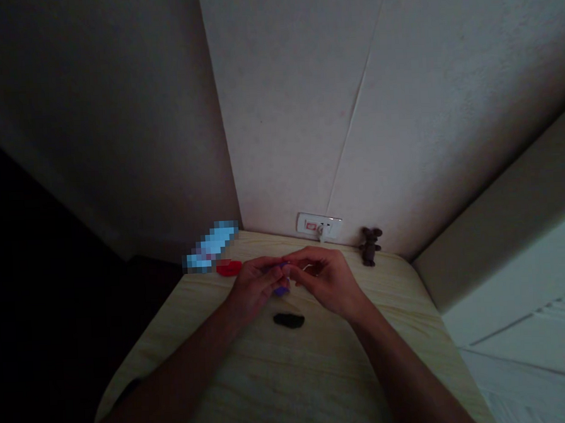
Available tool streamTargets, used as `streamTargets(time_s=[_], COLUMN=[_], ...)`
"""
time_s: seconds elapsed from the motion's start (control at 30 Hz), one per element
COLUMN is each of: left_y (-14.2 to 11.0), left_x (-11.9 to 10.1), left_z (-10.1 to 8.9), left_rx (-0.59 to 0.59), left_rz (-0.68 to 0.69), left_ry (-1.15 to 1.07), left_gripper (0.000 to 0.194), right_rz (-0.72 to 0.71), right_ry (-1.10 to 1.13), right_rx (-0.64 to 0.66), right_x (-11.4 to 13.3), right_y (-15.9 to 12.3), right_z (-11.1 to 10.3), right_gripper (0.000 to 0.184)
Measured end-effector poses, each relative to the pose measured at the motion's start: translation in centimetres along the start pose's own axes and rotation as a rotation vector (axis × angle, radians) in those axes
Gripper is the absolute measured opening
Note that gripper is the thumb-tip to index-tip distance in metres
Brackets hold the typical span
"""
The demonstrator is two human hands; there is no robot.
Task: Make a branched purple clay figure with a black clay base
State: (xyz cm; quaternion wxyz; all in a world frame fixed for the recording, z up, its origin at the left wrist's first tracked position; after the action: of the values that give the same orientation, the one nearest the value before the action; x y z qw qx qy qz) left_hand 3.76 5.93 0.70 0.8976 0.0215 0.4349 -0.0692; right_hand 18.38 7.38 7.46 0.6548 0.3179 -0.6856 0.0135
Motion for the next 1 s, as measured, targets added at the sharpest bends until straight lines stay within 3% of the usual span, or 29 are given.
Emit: streamTargets(time_s=[0.17,0.4,0.8,1.0], left_y=[-0.2,-0.3,-0.2,-0.2], left_x=[-0.1,0.2,0.6,0.6], left_z=[0.3,0.5,0.2,0.2], left_rx=[0.051,0.117,0.071,0.066], left_rz=[-0.026,-0.092,-0.158,-0.152], left_ry=[-0.005,-0.057,-0.1,-0.101], left_gripper=[0.039,0.039,0.043,0.044], right_rz=[-0.003,0.018,-0.137,0.022], right_ry=[0.042,0.028,-0.248,-0.067], right_rx=[0.092,0.119,0.092,0.07], right_x=[0.6,0.3,1.6,0.5], right_y=[0.0,-0.4,-0.2,-0.2], right_z=[0.4,0.5,0.4,0.6], right_gripper=[0.022,0.026,0.019,0.025])
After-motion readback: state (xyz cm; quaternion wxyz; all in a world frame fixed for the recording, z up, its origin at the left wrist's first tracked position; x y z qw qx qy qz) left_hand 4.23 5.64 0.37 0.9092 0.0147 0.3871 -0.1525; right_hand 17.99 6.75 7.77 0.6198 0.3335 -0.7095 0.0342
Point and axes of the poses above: each hand's wrist, its own y-axis towards the middle knuckle, its own z-axis out of the palm, x = y × z, the point moved 5 cm from there along y, towards the middle knuckle, and after that the axes turned 5 degrees about -z, right-handed, at the moved point
